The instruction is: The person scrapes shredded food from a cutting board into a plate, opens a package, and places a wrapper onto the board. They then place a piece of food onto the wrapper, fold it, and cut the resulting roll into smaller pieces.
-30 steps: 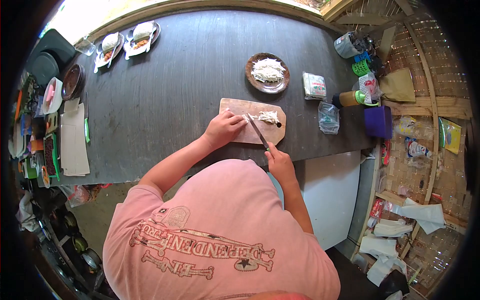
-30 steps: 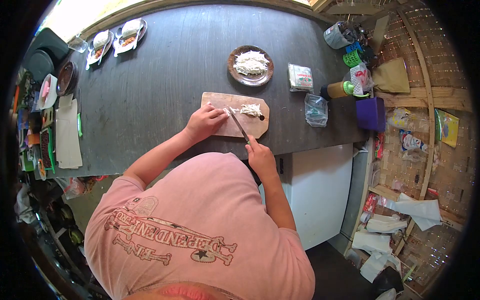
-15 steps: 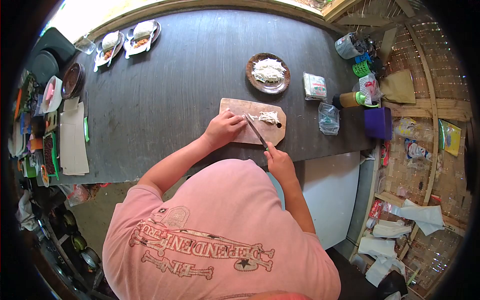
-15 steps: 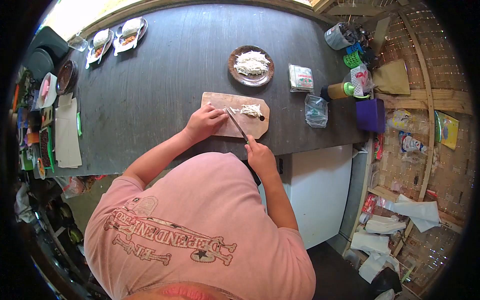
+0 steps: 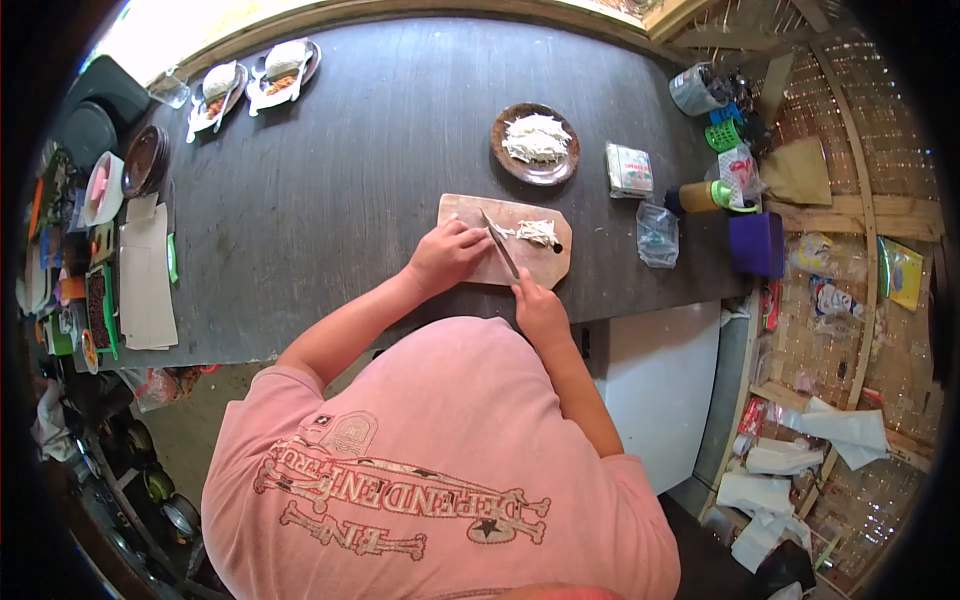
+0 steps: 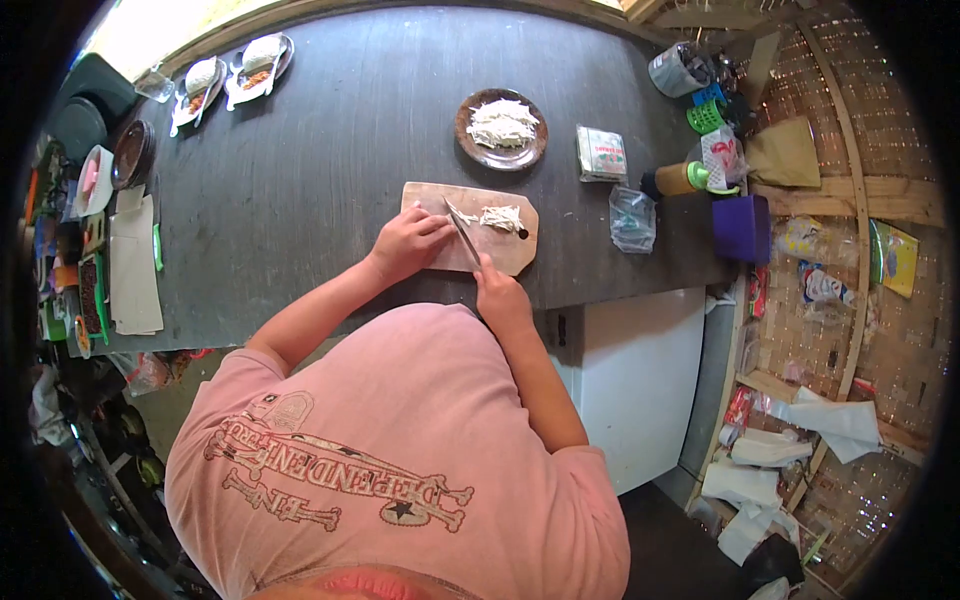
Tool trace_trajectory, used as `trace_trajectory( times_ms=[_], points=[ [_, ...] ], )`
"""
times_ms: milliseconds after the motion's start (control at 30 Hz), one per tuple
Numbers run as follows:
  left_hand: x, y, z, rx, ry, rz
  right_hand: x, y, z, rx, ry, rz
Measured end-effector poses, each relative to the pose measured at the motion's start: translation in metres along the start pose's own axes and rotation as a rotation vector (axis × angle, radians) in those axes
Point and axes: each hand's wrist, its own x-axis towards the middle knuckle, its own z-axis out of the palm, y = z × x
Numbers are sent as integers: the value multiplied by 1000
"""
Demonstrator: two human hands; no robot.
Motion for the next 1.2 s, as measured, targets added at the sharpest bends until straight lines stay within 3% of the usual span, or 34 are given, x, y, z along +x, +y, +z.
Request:
trace_trajectory(
  times_ms=[100,300,1200],
  points=[
    [-5,0,6,-25,43,-6,-25,11,-15,131,-82,123],
    [-4,2,3,-14,60,3,-41,-2,-40,217,-55,126],
    [-5,0,4,-23,40,-7,-17,-4,-47,34,-137,93]
  ],
)
